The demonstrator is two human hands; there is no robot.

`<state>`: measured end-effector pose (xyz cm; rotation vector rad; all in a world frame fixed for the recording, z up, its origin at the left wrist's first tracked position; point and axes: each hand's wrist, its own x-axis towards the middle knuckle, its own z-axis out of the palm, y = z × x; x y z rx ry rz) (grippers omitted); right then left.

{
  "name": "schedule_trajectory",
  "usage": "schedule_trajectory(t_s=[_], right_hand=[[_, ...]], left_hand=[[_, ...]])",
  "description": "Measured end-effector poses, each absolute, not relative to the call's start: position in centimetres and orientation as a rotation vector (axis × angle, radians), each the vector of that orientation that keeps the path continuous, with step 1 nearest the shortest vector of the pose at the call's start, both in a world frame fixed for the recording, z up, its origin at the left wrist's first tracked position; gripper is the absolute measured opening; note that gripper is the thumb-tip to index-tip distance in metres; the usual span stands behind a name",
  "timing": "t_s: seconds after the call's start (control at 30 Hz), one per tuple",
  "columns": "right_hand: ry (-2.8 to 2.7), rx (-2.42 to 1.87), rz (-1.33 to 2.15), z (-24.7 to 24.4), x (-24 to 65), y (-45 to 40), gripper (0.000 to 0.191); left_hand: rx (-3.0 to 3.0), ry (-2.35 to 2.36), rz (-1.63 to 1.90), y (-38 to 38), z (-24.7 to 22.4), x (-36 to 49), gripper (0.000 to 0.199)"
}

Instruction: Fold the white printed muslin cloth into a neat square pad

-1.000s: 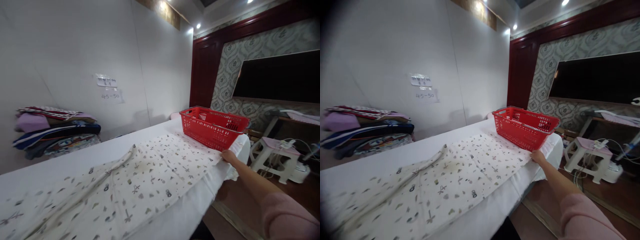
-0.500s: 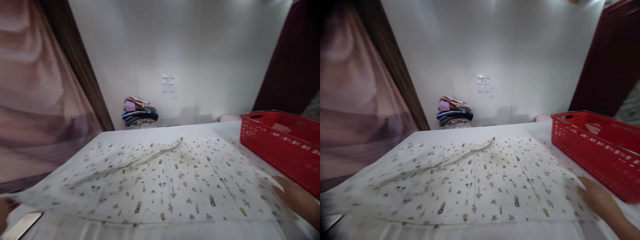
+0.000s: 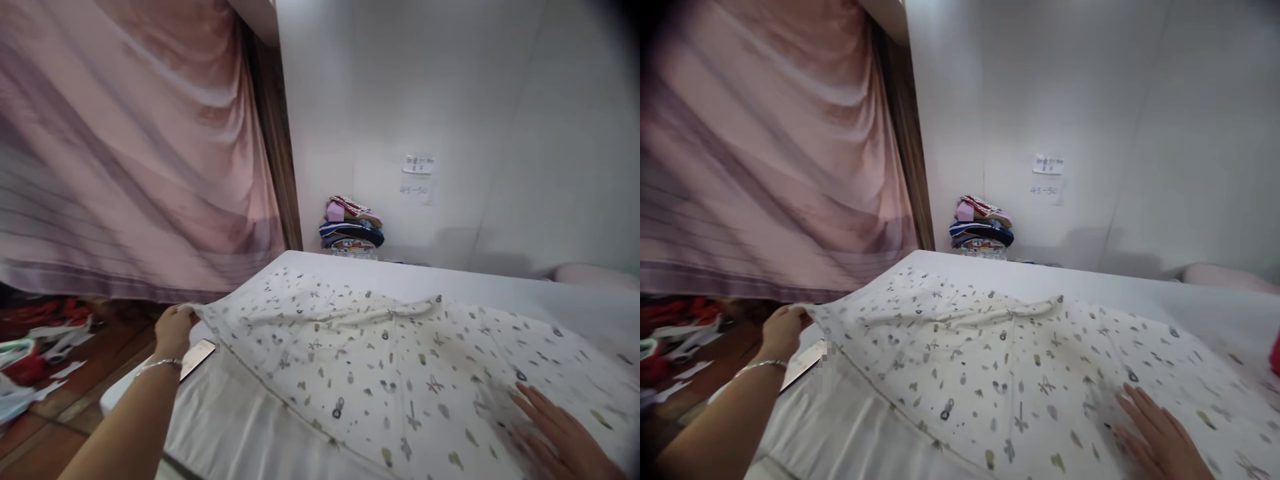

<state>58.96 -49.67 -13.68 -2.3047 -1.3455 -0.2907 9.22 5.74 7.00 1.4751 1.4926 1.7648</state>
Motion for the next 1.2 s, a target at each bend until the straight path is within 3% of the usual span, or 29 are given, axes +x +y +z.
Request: schedule_trajectory(t_s=[0.17, 0.43, 0.53, 0.77, 1.1, 1.2], right_hand=[[-1.526, -2.211, -0.017, -9.7, 56.3, -41.8, 0.042], [-1.425, -2.023, 0.625, -0.4, 51.8, -25.8, 0.037], [-1.442, -1.86, 0.726, 1.2, 50.6, -19.2, 0.031], [-1.239, -1.908, 0.759, 1.4, 49.5, -5.4, 0.017], [-1.343, -2.266, 0.57, -2.2, 47.3, 8.2, 0.038], [-1.432, -2.328, 0.475, -3.0, 47.4, 10.3, 0.034]], left_hand=[[1.349, 1.398, 1.631, 5.0, 5.9, 9.4, 0.014], [2.019, 1.042, 1.265, -2.0, 0.4, 15.4, 0.018], [1.802, 1.172, 1.392, -1.7, -1.8, 15.9, 0.017], [1.393, 1.283, 1.647, 0.8, -3.5, 13.8, 0.017], [1.536, 1.214, 1.485, 0.1, -4.4, 14.4, 0.018], [1.586, 1.201, 1.486, 0.1, -4.5, 14.3, 0.017]])
